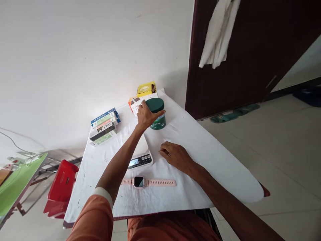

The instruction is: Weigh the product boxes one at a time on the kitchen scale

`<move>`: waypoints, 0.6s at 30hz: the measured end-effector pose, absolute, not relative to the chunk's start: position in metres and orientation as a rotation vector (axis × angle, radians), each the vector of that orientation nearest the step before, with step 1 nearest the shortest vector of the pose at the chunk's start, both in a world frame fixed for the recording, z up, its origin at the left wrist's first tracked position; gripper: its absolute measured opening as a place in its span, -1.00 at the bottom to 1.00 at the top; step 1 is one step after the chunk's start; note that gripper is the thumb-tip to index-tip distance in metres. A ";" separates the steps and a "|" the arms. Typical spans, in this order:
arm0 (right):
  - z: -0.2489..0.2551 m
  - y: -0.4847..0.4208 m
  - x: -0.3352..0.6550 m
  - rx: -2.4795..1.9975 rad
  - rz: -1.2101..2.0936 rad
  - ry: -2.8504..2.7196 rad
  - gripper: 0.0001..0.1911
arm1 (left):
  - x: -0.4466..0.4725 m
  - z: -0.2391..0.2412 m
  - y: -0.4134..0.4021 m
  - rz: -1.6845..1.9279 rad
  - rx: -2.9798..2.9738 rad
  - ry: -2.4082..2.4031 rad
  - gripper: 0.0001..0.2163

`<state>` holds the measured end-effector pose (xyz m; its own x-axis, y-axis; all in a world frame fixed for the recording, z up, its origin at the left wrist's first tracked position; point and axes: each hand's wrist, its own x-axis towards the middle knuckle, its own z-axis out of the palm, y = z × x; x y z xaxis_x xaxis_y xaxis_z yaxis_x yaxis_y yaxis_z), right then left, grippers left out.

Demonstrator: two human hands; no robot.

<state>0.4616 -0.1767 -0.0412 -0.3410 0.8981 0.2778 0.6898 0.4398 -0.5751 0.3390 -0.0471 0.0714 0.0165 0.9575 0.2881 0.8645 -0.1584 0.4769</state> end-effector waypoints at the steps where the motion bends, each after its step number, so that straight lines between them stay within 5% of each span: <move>1: -0.040 -0.177 0.462 -1.338 0.472 -2.153 -0.74 | 0.341 0.070 -0.046 0.878 2.095 1.919 -0.03; 11: -0.026 -0.178 0.463 -1.438 0.550 -2.212 -0.78 | 0.320 0.101 -0.071 1.386 2.086 1.703 -0.14; 18: -0.030 -0.178 0.462 -1.424 0.545 -2.188 -0.80 | 0.247 0.142 -0.138 1.399 2.120 1.729 -0.18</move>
<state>0.4620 -0.1776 -0.0304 -0.3504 0.9212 0.1690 0.7342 0.3822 -0.5611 0.2472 -0.1384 0.1423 -0.0469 0.8071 0.5886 0.7442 -0.3648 0.5595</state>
